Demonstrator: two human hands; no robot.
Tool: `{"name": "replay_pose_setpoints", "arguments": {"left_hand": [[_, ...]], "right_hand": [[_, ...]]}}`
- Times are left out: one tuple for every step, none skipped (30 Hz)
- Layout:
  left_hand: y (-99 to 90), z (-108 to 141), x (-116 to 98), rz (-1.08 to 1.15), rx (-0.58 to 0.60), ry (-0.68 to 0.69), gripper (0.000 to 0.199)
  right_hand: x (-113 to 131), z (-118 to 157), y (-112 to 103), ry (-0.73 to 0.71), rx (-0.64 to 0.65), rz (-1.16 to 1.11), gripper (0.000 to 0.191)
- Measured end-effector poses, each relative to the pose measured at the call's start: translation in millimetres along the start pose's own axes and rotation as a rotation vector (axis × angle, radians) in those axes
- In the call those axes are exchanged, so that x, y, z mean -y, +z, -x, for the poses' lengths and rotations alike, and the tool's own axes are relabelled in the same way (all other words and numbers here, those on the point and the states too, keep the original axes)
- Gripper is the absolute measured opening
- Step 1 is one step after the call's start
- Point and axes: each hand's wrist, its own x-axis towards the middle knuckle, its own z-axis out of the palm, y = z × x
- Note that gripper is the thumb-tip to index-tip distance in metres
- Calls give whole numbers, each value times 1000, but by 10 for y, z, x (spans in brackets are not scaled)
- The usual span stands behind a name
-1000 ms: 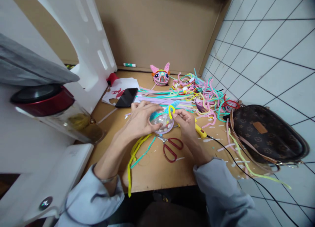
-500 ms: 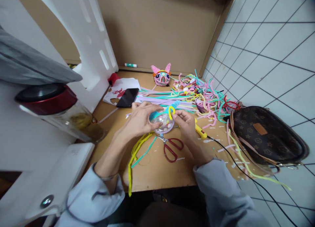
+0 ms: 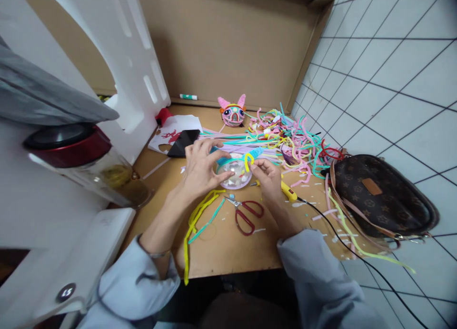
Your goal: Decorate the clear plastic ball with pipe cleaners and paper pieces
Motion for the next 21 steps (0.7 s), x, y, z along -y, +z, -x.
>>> {"name": "replay_pose_setpoints", "arguments": {"left_hand": [[31,3,-2,0,-25,-24,38],[69,7,-3,15,-40,-41,36],[110,13,-3,52,-39,-42,35],[151,19,-3,110,-25,-28,35],[189,26,-2,180,-14,-16,35],[222,32,-3,245,-7,-13,36],[246,38,-5,295,0,-15,37],[263,43,-7,329,9,-20,38],[272,47,-11,346,20,-21,39],[277,49,-15,351,34,-16,40],[279,51,-19,350,46,-8,42],[281,53,-23,349,58,-1,46],[285,55,-27,350,69,3,52],[290,57,-31,356,78,2,60],[297,59,-35,363,85,-3,67],[305,61,-39,370,93,-11,72],[313,62,-43,375,102,-17,74],[320,63,-46,378,111,-20,75],[326,64,-49,378,118,-21,74],[329,64,-51,375,124,-20,72],[330,64,-53,370,128,-18,71]], "right_hand": [[-13,-9,-4,-4,-9,4,23],[-28,-18,-9,-9,-20,6,23],[-43,-26,-13,-14,-29,9,24],[-58,-33,-16,-21,-36,15,24],[-73,-39,-19,-32,-41,23,23],[-86,-44,-22,-47,-46,30,23],[-97,-49,-24,-62,-52,36,22],[-107,-55,-27,-75,-58,40,22],[-115,-61,-29,-81,-63,42,22],[-122,-69,-31,-83,-68,43,22],[-127,-79,-34,-79,-71,42,22],[-132,-89,-36,-72,-75,39,23],[-136,-100,-39,-63,-78,32,24],[-140,-111,-43,-53,-81,24,24],[-144,-120,-45,-44,-81,16,25],[-147,-127,-48,-37,-81,11,25],[-150,-131,-49,-33,-80,11,26],[-153,-133,-50,-32,-78,15,26],[-155,-132,-50,-34,-78,21,25],[-156,-129,-48,-37,-77,24,25],[-155,-124,-47,-38,-77,25,25]]}}
